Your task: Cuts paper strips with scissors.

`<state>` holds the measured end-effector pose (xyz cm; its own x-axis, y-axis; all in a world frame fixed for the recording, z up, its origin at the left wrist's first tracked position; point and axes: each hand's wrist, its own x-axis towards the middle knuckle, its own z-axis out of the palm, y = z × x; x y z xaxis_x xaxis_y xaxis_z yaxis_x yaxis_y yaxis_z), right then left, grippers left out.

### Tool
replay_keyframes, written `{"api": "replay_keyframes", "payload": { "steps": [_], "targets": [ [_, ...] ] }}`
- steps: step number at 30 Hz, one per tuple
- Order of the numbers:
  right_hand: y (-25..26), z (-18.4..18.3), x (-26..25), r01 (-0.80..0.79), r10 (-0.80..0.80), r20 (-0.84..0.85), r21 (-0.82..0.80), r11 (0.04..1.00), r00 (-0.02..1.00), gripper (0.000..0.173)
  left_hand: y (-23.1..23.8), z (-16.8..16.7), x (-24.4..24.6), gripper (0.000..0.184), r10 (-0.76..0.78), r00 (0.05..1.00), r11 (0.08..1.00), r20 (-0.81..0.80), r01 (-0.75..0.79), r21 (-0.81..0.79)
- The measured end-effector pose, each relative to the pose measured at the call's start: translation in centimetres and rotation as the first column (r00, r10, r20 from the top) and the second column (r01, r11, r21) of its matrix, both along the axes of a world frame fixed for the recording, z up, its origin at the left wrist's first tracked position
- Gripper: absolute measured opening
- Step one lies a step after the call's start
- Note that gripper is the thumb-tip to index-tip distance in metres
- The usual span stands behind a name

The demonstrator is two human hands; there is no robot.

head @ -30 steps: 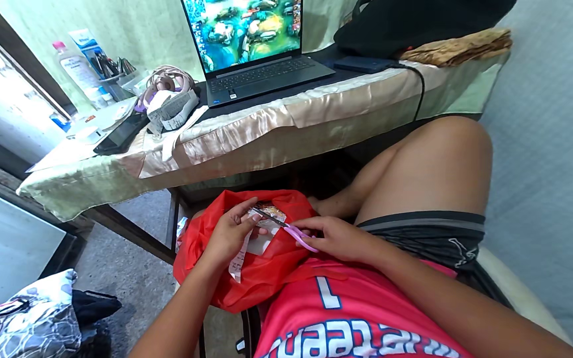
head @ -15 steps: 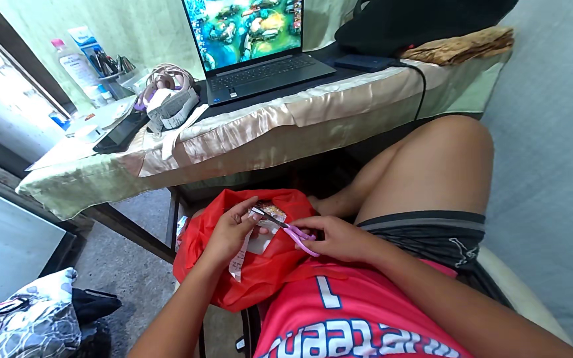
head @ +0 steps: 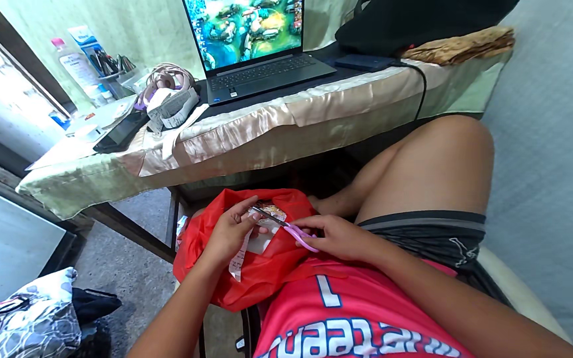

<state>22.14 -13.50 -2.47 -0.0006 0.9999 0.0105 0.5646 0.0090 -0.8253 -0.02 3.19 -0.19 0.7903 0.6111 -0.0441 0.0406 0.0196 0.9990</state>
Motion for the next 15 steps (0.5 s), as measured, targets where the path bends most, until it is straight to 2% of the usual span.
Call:
{"api": "replay_keyframes", "payload": {
  "steps": [5,15],
  "targets": [
    [0.04,0.15,0.04,0.021,-0.021,0.011,-0.009,1.0,1.0,0.033,0.01,0.0,0.03,0.047,-0.006,1.0,1.0,0.001,0.006,0.007],
    [-0.01,0.16,0.01,-0.012,0.012,-0.019,0.005,1.0,1.0,0.04,0.06,-0.16,0.01,0.047,-0.01,1.0,1.0,0.011,0.01,-0.001]
  ]
}}
